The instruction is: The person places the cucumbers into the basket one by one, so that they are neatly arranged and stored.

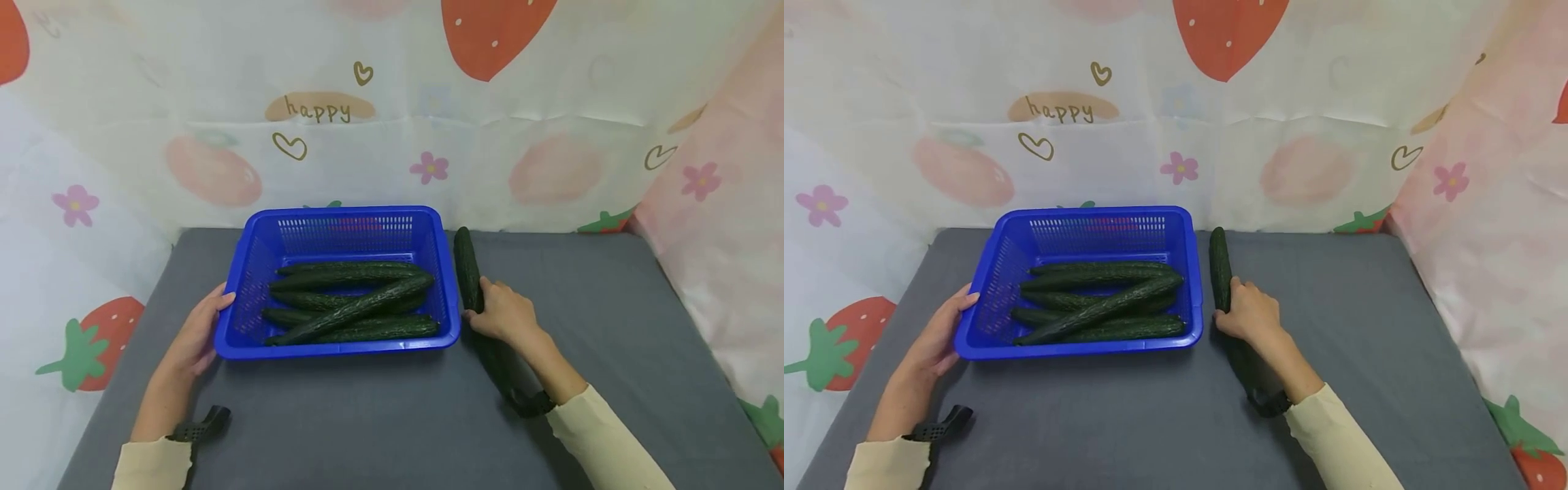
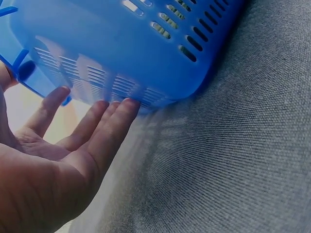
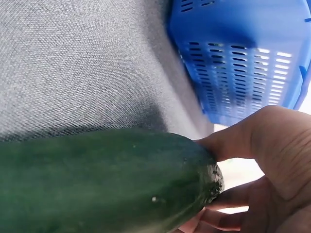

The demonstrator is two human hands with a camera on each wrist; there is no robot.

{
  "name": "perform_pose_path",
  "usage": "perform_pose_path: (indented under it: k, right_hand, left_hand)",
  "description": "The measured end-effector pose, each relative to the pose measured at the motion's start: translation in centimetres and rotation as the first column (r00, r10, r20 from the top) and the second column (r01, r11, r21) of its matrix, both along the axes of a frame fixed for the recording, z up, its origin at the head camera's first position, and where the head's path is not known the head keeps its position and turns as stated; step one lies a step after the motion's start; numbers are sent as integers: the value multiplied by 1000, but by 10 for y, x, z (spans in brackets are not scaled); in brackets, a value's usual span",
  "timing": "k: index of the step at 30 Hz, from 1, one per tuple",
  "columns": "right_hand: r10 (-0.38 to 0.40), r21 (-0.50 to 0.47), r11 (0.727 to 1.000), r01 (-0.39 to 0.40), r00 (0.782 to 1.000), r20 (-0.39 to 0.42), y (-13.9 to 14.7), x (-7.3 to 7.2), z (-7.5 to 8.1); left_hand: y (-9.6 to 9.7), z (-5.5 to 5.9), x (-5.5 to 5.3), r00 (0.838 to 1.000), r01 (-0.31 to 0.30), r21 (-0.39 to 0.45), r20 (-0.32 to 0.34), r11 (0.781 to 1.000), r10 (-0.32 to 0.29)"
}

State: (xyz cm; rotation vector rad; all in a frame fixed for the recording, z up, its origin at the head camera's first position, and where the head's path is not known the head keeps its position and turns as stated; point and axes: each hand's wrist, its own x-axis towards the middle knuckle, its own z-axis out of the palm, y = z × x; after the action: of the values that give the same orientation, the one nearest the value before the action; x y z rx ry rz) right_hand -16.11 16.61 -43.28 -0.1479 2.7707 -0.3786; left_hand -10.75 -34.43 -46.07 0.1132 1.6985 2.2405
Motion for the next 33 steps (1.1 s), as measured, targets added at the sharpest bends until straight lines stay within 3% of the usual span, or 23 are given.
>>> perform_pose_path:
  k: [9,17,33]
  right_hand:
    - [18,-25,1000,-18,999,26,-2,-3,1]
    - [46,11,999,-46,999,-6,-4,0,4]
    - [48,12,999,-48,998,-34,-3,8,-2]
  left_hand:
    - [1,-4,0,1000,-30,-17,4,999,30]
    - [5,-2,-1,999,-41,1,12,999,41]
    - [4,1,1,998,-50,-66,35,997,53]
